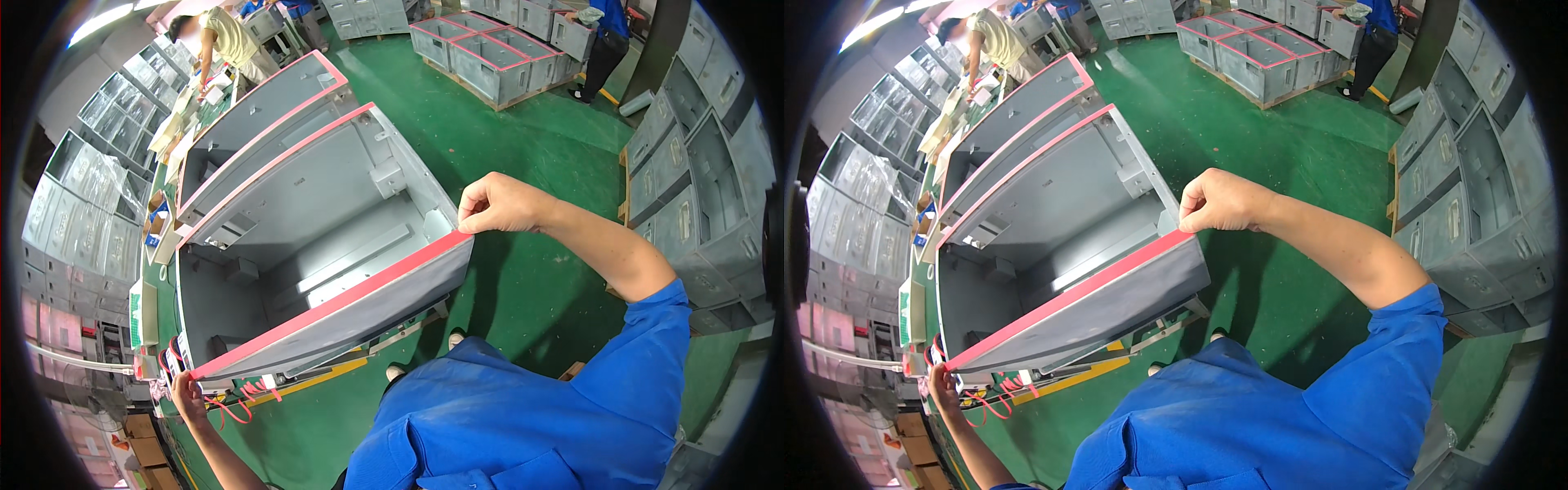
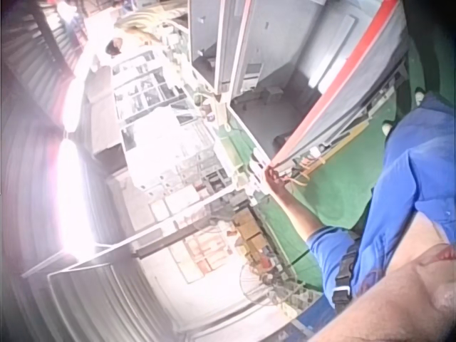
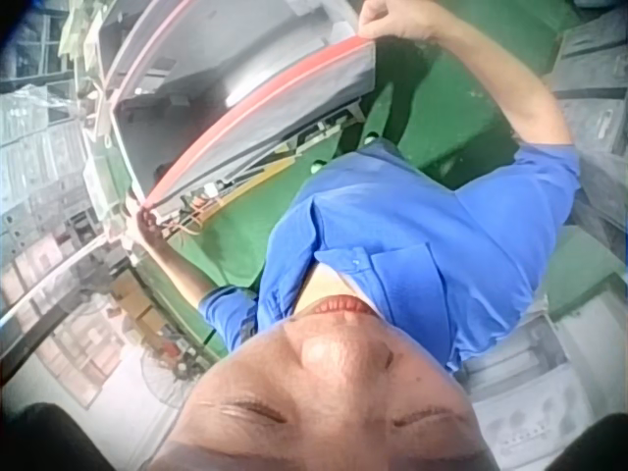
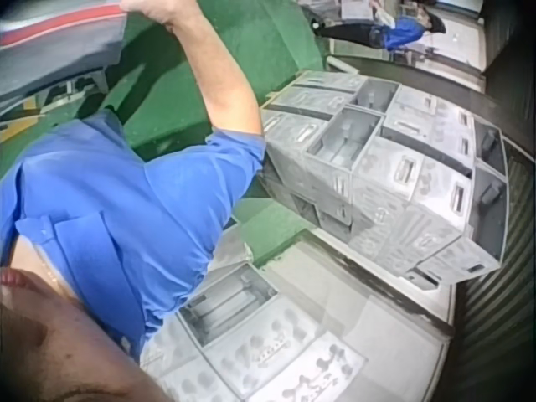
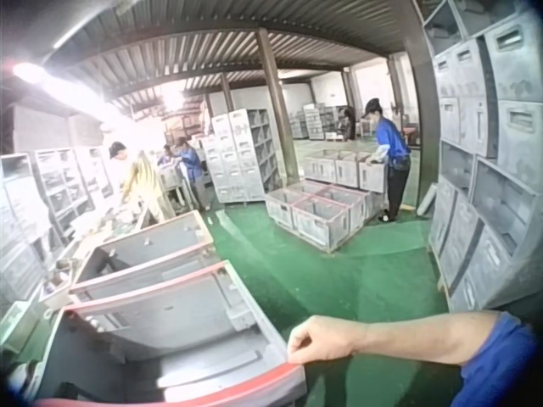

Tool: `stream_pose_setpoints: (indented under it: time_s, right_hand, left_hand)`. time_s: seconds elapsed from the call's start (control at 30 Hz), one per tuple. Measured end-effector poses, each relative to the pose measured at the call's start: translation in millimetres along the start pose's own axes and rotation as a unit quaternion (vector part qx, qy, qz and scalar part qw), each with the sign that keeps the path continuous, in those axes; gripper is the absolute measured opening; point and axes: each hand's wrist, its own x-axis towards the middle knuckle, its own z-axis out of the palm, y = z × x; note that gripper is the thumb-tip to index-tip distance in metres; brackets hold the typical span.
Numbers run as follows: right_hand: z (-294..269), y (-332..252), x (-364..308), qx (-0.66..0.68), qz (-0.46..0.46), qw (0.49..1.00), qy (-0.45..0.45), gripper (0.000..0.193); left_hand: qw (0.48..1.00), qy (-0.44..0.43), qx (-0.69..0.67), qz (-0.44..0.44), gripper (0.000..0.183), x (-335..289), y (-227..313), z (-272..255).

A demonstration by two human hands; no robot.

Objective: The person applies red protective tape along the edges of a metal appliance door. They measure, align, and press the tape onto the perimeter, smoothing it down to ensure adhesion. The person works on multiple edges of the door frame.

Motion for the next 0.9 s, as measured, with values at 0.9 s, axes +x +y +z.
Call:
stream_pose_setpoints:
  time_s: [0.9]
  right_hand:
    - [-1.1, -2.1, 0.4, 0.031, 0.0, 1.0, -0.005, 0.009]
  left_hand:
    - [0.999, 0.036, -0.006, -0.003, 0.01, 2.2, -4.2, 0.2]
